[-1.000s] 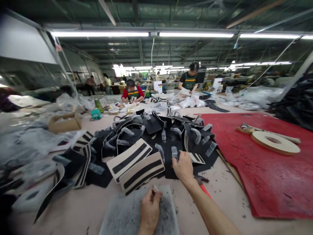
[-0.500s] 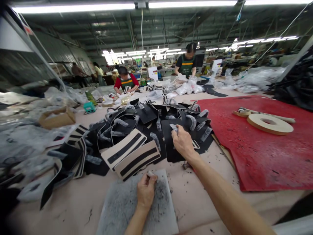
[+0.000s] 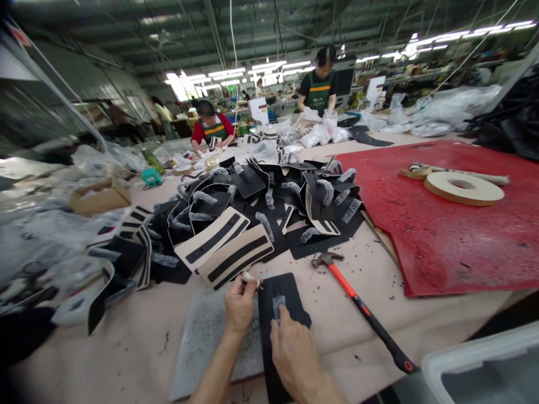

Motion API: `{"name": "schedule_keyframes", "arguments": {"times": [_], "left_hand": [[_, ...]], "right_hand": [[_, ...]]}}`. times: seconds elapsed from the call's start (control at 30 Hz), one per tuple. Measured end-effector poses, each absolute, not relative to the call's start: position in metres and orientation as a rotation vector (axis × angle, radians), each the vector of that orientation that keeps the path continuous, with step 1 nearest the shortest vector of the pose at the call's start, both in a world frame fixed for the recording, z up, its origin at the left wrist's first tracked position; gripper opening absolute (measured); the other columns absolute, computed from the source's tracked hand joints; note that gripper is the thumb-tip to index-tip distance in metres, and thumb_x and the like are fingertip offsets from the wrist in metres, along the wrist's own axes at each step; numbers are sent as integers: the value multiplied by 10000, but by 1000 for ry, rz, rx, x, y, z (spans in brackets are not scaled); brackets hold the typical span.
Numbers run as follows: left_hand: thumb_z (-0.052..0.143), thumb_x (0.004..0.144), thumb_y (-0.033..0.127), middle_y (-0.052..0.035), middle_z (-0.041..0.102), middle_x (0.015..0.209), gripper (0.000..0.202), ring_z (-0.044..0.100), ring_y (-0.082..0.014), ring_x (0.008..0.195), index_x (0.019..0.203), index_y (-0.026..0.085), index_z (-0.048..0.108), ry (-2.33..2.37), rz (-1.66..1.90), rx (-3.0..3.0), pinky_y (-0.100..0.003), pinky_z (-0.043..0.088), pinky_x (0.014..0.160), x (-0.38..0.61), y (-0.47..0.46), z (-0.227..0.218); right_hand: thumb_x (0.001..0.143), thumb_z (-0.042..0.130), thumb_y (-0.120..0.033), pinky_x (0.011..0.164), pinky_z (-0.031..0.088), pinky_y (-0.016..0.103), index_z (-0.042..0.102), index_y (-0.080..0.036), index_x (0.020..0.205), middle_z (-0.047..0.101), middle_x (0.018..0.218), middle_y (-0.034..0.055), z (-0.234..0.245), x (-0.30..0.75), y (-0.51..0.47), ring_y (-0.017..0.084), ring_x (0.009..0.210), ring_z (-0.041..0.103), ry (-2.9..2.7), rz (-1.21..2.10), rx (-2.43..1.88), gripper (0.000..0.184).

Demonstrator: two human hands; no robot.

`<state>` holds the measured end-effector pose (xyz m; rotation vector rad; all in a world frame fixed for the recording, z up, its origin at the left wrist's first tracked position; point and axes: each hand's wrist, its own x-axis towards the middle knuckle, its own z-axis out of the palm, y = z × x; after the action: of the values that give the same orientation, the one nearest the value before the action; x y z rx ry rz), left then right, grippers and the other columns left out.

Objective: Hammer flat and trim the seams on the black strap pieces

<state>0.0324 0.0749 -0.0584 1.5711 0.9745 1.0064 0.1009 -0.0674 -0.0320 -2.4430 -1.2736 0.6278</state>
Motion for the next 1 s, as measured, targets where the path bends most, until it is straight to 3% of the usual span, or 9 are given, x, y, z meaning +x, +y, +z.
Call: {"name": "schedule_keyframes", "arguments": {"times": [0.27, 0.67, 0.8, 0.9, 1.0], "left_hand": [[600, 842, 398, -28, 711, 734, 240, 662, -174, 698, 818, 166, 653, 863, 809, 1623, -255, 514, 674, 59, 73, -72], [591, 878, 354, -20, 735, 779, 194, 677, -171, 726, 865, 185, 686, 863, 814, 1815, -241, 509, 695, 58, 68, -77], [576, 892, 304, -27, 749, 832, 155, 692, -172, 756, 884, 202, 692, 838, 829, 1928, -244, 516, 728, 59, 64, -80], [577, 896, 281, -32, 754, 885, 145, 702, -180, 796, 938, 214, 698, 800, 866, 2050, -264, 528, 781, 58, 61, -84], [584, 890, 256, -33, 754, 912, 146, 707, -181, 822, 973, 213, 696, 740, 897, 2110, -273, 536, 813, 57, 59, -87]], "right_hand": [[994, 329, -256, 760, 478, 338, 598, -115, 1220, 737, 937, 151, -24, 111, -64, 283, 900, 705, -1217, 724, -2427, 379], [987, 346, -269, 751, 460, 330, 582, -113, 1250, 737, 956, 153, -31, 112, -67, 280, 894, 705, -1208, 736, -2387, 386], [997, 352, -356, 821, 467, 344, 564, -131, 1289, 726, 1021, 145, -30, 117, -74, 270, 962, 688, -1203, 745, -2269, 425], [1006, 314, -405, 902, 455, 329, 581, -166, 1252, 681, 1126, 122, -34, 143, -91, 230, 1046, 641, -1207, 575, -2148, 434], [965, 385, -389, 928, 435, 398, 561, -132, 1222, 600, 1188, 175, -48, 192, -117, 286, 1096, 566, -1169, 108, -2339, 404]]}}
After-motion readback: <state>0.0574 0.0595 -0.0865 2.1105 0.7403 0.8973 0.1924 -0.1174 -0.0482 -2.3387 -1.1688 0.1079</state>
